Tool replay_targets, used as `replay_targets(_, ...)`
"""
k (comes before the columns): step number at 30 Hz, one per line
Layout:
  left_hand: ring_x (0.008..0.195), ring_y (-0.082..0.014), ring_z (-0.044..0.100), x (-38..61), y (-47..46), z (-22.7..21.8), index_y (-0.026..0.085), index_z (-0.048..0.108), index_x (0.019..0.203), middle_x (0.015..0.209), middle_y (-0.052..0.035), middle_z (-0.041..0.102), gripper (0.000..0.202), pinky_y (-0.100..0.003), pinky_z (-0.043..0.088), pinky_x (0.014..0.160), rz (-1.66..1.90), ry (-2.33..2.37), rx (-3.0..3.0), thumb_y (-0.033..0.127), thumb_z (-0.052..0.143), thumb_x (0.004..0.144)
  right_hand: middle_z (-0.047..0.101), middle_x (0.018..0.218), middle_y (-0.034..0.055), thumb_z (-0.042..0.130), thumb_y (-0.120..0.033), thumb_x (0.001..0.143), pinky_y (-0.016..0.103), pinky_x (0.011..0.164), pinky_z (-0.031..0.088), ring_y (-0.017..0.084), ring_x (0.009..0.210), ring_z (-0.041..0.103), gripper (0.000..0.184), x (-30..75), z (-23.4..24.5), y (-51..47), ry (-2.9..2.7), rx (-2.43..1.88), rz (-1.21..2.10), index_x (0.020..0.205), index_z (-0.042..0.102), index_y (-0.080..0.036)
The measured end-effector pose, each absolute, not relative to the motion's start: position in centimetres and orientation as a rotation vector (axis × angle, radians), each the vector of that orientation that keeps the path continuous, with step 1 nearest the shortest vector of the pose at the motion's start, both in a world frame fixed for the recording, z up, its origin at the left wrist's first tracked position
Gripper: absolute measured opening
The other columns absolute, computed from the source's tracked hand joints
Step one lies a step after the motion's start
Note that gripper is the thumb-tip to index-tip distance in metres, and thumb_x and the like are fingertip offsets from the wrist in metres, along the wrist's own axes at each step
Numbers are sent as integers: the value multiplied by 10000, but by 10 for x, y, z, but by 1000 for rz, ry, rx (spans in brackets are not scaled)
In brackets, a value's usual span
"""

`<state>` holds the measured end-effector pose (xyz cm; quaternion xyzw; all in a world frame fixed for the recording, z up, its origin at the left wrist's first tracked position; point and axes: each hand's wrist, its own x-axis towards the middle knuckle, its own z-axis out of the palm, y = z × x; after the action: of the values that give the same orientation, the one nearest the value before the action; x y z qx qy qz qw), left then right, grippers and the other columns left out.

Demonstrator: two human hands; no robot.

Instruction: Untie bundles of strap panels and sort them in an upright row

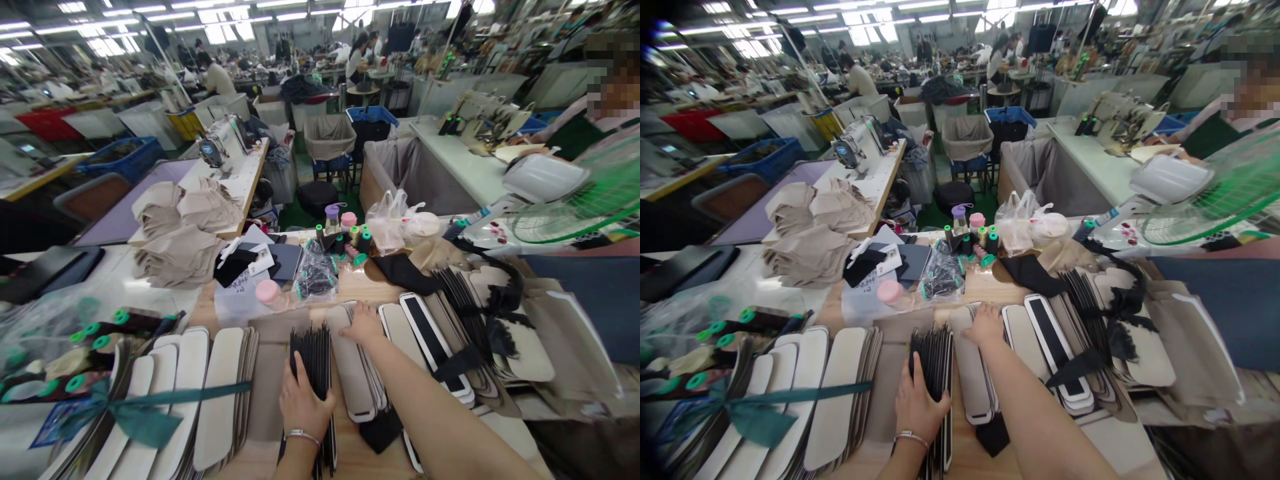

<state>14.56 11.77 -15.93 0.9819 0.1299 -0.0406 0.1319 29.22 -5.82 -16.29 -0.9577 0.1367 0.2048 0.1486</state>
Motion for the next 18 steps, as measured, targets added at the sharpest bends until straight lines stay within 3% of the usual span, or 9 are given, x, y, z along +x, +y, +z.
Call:
replay_targets(5,1348,-379,364,145,119,-159,161,73,1536,1543,-214,227,1050,-501,400,1004,-117,379,2849,342,660,684,511,1341,118,605,-509,856,532,1045,376,295,1262,459,542,305,-160,-49,512,-2790,664,1270,522,-169)
replay_targets(11,1352,-374,361,146,120,-156,143,78,1536,1550,-218,203,1032,-490,379,1026,-146,380,2852,343,632,690,564,1275,103,601,-458,876,484,1021,418,255,1203,517,450,281,-143,-26,303,-2755,607,1207,557,-157)
replay_targets(15,1341,-387,372,146,121,-154,132,78,1536,1546,-227,205,1034,-497,393,1005,-156,380,2851,346,626,686,663,1014,51,571,-411,907,392,860,515,181,923,639,366,246,-135,-14,206,-2678,658,1170,568,-157)
replay_targets(18,1337,-395,375,146,121,-152,132,78,1537,1549,-225,203,1039,-503,403,992,-154,378,2854,350,631,684,667,977,62,591,-424,890,401,860,516,187,910,642,348,239,-130,-16,290,-2677,676,1091,595,-139)
